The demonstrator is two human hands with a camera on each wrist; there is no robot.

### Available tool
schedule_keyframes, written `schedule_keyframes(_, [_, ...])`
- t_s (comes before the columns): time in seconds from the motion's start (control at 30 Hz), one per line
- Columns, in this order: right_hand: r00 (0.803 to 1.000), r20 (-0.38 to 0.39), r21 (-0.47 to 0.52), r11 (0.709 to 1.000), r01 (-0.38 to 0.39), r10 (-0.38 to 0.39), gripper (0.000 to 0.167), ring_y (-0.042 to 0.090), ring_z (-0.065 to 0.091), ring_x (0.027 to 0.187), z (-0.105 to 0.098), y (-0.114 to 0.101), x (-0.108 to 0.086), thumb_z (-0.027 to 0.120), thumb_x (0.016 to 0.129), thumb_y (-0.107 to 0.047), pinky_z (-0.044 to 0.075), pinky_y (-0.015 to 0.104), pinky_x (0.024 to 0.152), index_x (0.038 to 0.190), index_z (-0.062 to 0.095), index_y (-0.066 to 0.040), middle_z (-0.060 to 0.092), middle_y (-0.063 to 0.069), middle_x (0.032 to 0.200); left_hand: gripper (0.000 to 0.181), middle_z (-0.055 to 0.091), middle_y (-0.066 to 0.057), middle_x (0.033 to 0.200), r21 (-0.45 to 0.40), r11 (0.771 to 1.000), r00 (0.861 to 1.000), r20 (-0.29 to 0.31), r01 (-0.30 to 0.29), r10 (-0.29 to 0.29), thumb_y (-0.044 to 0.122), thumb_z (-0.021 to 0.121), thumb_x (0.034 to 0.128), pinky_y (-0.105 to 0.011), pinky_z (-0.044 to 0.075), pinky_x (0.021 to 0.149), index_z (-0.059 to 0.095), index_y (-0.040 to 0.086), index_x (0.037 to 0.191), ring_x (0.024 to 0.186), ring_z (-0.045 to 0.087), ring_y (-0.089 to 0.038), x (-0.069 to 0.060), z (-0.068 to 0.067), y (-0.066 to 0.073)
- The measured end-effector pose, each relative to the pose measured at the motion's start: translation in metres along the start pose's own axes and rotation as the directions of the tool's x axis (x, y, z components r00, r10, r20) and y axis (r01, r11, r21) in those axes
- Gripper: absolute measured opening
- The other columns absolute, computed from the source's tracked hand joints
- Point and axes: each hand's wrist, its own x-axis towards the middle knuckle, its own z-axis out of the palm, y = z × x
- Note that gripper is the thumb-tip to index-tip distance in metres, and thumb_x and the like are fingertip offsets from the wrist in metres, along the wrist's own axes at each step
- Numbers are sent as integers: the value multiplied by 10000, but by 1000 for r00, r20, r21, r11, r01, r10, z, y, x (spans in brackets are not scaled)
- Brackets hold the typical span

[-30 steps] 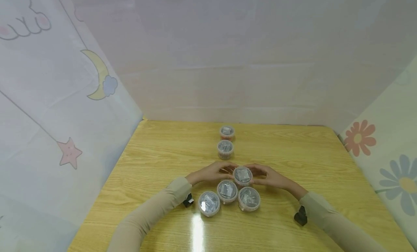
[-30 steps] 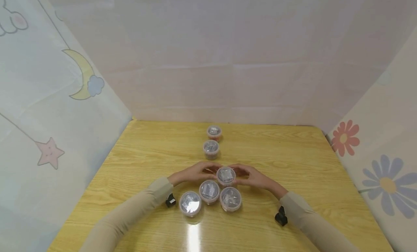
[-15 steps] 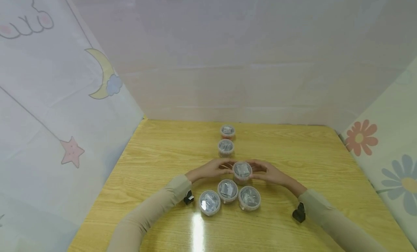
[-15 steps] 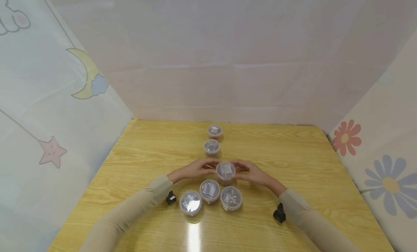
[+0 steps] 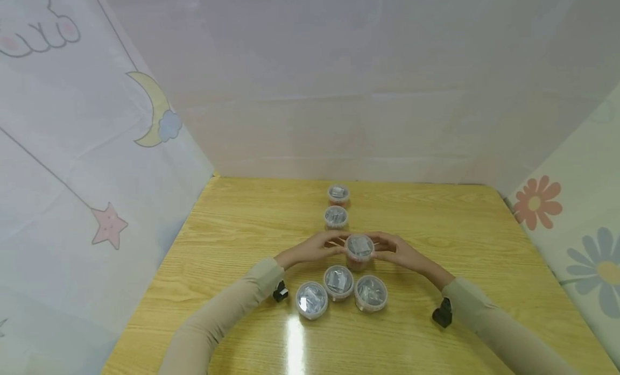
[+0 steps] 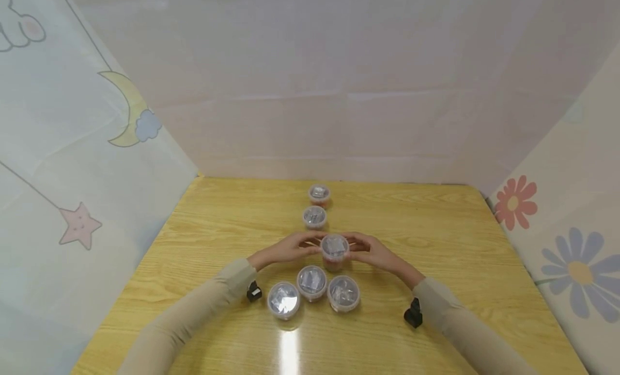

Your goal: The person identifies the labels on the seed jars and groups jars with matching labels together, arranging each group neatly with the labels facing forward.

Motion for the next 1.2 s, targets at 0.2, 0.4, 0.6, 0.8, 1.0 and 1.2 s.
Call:
schedule_keyframes(0.2, [1000,-7,-3,1000,-5,5,477,205,546,1160,0,-2,3,510,951,-74,506,335,910,1408,370,-74,435,191,1375,463,453,-31,1400,-3,1000,1000,-7,0,0,221,503,964,-243,456,955,394,150,1409,1163,538,-158,-1,-3,1])
schedule_keyframes(0.4, [1000,-14,-4,1000,14,-14,479,207,555,1147,1,-7,6,504,952,-69,518,339,886,1411,370,-81,438,185,1376,477,429,-43,1420,-9,1000,1000,-22,-4,4,224,498,967,-270,452,969,376,152,1422,1177,530,-192,-3,-4,2])
schedule_keyframes(0.6, [999,-14,11,999,30,-30,472,218,549,1151,1,-9,10,500,951,-54,513,327,895,1405,370,-46,434,209,1372,494,440,-50,1411,-2,1000,999,-33,-18,17,233,500,965,-261,454,964,358,162,1433,1174,531,-191,-4,-5,1])
schedule_keyframes(0.8, [999,-3,30,999,41,-41,468,172,553,1151,2,-10,10,495,953,-52,506,345,910,1402,365,-27,437,213,1366,539,427,-30,1419,-37,999,999,-22,-25,25,243,534,948,-276,455,969,335,180,1445,1180,526,-169,-5,-5,2])
schedule_keyframes(1.0, [999,-11,39,998,45,-45,461,220,540,1165,5,-14,12,487,953,-39,504,340,912,1398,369,-22,443,210,1362,600,418,-41,1424,-63,998,1000,-31,-6,4,255,571,927,-288,451,978,308,155,1456,1188,520,-174,-6,-4,4])
schedule_keyframes(1.2, [1000,-21,35,999,19,-18,459,268,518,1185,8,-17,15,474,957,-28,497,335,920,1403,364,-30,437,204,1371,630,425,-38,1415,-73,997,999,-45,26,-30,251,590,916,-268,454,968,294,141,1461,1184,519,-194,-7,-4,7])
